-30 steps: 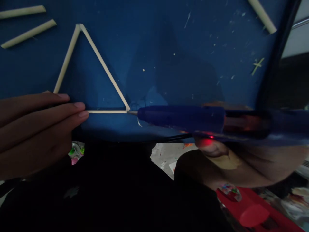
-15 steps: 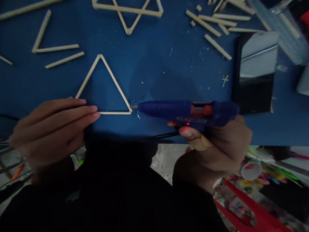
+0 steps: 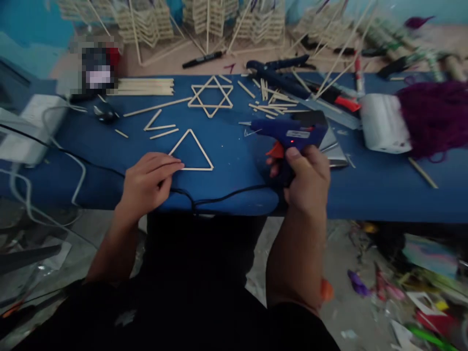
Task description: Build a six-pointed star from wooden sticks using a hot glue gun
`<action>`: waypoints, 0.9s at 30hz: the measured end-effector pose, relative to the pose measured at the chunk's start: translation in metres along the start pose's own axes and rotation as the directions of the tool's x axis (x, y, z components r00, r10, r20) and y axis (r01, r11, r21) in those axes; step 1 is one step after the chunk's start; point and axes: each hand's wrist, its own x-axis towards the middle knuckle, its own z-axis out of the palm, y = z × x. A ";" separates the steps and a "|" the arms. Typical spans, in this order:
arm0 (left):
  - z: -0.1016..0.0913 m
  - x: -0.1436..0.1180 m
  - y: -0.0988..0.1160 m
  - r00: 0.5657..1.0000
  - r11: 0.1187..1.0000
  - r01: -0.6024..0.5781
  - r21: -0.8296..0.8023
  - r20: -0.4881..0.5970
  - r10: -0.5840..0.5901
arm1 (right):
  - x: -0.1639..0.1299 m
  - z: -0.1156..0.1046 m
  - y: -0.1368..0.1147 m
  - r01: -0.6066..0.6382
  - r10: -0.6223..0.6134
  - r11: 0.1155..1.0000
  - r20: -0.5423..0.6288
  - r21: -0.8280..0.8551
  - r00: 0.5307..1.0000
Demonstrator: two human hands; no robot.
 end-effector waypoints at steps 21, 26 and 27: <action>-0.026 0.062 0.013 0.734 0.909 -0.059 0.414 0.635 -0.241 | 0.004 0.017 0.009 0.385 -0.488 0.710 -0.018 -0.590 0.872; -0.038 0.076 -0.014 0.886 0.960 0.018 0.279 0.440 -0.145 | 0.025 0.024 -0.012 0.489 -0.565 0.716 -0.003 -0.498 0.825; -0.042 0.087 -0.021 0.913 0.975 0.004 0.223 0.398 -0.094 | 0.040 0.029 -0.019 0.510 -0.569 0.732 0.006 -0.452 0.822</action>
